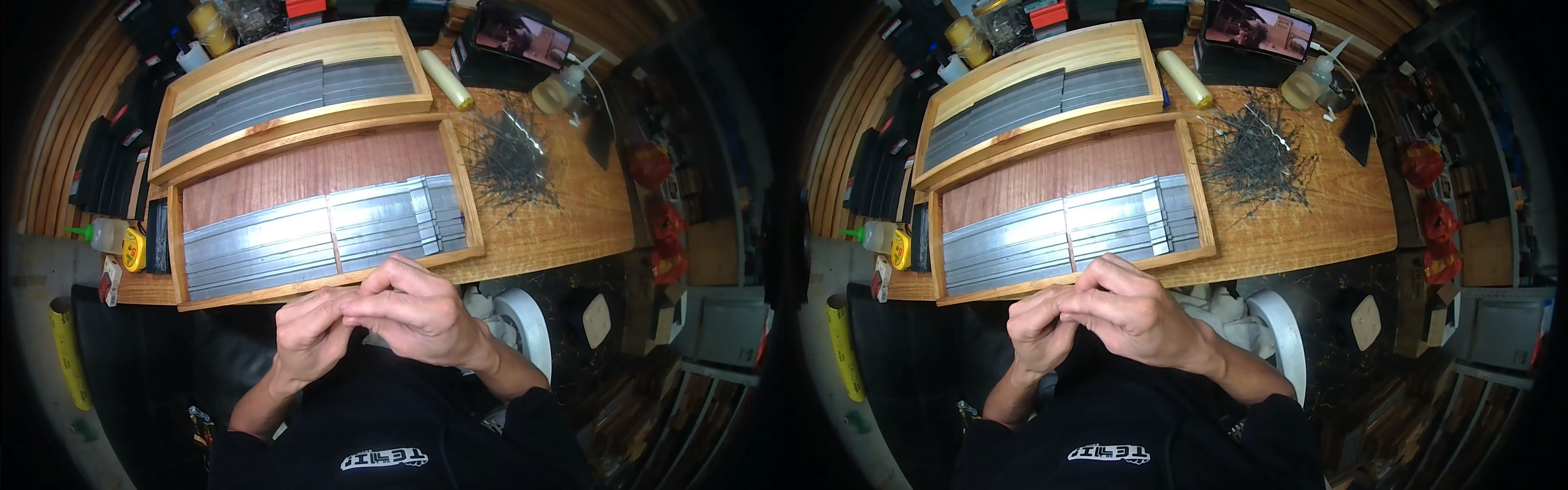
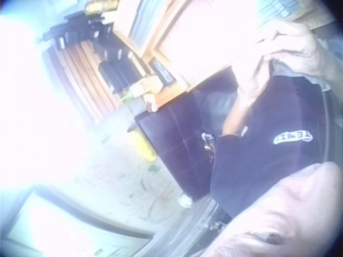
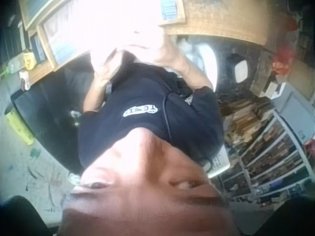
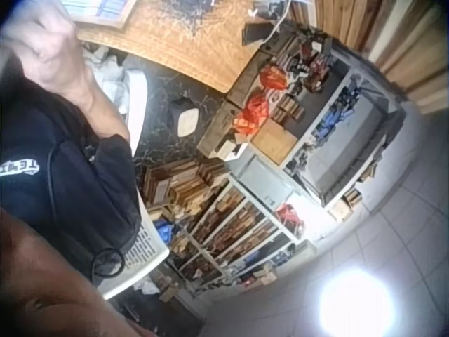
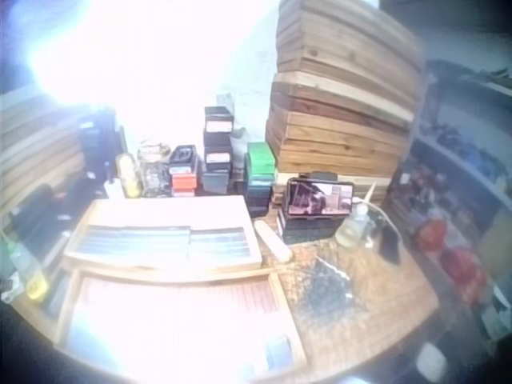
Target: The person repeatedly picks up small rectangular metal pieces from a wooden tray and joins them together by hand. They handle the pieces one at a time, aligning and pressing them to form a longer strip, then place the assembled strip back into the tray.
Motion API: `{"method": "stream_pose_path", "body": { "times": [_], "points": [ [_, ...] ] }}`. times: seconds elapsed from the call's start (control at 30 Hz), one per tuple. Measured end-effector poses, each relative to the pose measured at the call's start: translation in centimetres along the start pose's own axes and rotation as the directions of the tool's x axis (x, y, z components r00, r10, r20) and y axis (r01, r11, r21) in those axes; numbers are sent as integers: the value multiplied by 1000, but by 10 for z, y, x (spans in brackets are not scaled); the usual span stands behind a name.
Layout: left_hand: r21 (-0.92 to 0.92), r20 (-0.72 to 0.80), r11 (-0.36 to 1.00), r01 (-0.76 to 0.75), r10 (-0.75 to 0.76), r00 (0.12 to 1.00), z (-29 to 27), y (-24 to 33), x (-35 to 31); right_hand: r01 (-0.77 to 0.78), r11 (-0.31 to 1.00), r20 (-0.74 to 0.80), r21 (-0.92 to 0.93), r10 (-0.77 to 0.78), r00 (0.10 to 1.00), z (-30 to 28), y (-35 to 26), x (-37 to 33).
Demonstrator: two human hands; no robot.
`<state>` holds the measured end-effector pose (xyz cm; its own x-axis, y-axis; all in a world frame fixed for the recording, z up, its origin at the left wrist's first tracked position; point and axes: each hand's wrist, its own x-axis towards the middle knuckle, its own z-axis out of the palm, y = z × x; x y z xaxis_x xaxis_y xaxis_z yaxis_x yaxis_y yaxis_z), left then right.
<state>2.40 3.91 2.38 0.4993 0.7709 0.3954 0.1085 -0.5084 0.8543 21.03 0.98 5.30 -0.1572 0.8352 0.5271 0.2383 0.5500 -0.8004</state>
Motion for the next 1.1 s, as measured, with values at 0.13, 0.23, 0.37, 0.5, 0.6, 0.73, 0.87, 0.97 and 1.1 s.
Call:
{"method": "stream_pose_path", "body": {
  "times": [0.13,0.23,0.37,0.5,0.6,0.73,0.87,0.97,1.1],
  "points": [
    [-45,21,999,20,-19,1000,1,-4,1,-38,999,-16,4,38,999,0,4,-3],
    [-19,117,996,92,-89,989,-5,-1,-1,-57,998,-26,-2,57,998,-1,3,-3],
    [-221,384,896,385,-283,879,-15,20,-6,-310,946,-23,89,314,949,2,-16,-22],
    [-433,607,366,824,-557,567,-4,12,-34,-747,503,217,434,747,629,17,-10,-59],
    [-401,597,252,881,-657,460,4,-9,-35,-720,295,287,628,772,567,30,21,-78],
    [-448,600,265,854,-619,507,7,-26,-30,-645,246,219,723,805,552,43,35,-79],
    [-409,604,295,863,-622,499,3,-31,-33,-652,292,189,699,804,563,47,40,-85],
    [-372,579,333,867,-646,497,2,-21,-36,-670,239,229,703,816,531,41,31,-80],
    [-411,516,406,816,-635,575,6,-13,-55,-733,330,259,594,785,563,37,25,-80]
  ]
}}
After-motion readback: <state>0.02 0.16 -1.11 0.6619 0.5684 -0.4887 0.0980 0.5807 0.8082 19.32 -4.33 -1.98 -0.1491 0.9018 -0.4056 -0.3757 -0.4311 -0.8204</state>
